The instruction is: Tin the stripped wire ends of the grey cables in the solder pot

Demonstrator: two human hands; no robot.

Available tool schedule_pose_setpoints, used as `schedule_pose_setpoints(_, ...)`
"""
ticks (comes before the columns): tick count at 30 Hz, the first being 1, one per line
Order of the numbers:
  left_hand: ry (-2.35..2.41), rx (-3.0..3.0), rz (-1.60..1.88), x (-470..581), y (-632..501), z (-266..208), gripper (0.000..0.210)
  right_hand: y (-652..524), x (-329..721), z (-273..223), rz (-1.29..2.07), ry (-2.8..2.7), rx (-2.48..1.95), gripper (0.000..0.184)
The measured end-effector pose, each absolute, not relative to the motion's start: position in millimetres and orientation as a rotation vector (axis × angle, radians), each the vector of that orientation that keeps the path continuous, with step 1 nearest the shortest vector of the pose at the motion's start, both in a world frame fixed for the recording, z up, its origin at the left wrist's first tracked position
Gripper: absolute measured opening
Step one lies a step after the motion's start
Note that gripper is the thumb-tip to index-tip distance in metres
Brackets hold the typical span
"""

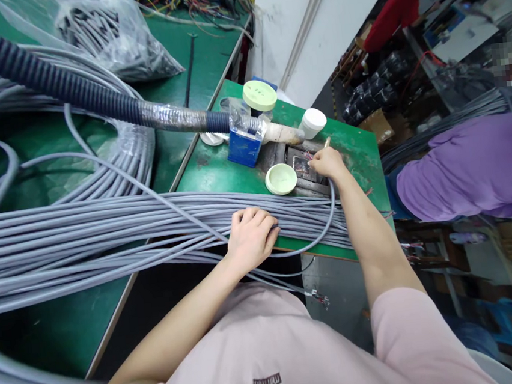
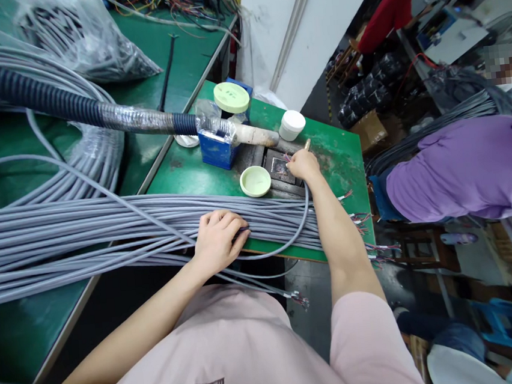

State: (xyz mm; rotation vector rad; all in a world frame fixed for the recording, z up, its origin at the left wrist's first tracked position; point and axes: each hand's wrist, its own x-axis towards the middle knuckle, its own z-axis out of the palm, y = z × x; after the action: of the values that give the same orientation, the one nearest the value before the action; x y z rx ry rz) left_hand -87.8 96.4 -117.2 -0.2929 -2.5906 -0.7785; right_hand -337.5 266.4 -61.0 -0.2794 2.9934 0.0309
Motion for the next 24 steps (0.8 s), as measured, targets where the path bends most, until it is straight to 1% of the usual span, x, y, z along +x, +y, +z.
schedule_pose_setpoints(14,-2.598,-0.295,-0.794,-88.0,96.1,-118.3,0.014,264.9,-339.8,-62.6,-0.014,2.997,-0.244,0.018)
schedule_pose_setpoints(18,-2.595,-0.297,-0.784,-88.2,96.3,-118.4,0.015,266.6,-337.3,-54.0,-0.040,3.016,-0.262,0.015)
schedule_pose_setpoints(20,-2.598,-0.297,-0.783,-88.3,96.2,-118.4,0.015,272.6,-330.3,-45.3,-0.136,3.059,-0.293,0.014)
schedule_pose_setpoints(21,-2.600,-0.296,-0.784,-88.3,96.1,-118.4,0.015,276.6,-323.9,-40.2,-0.239,3.076,-0.310,0.016)
schedule_pose_setpoints(24,-2.607,-0.284,-0.809,-88.0,95.4,-118.2,0.015,288.1,-290.3,-25.2,-0.750,3.009,-0.351,0.022)
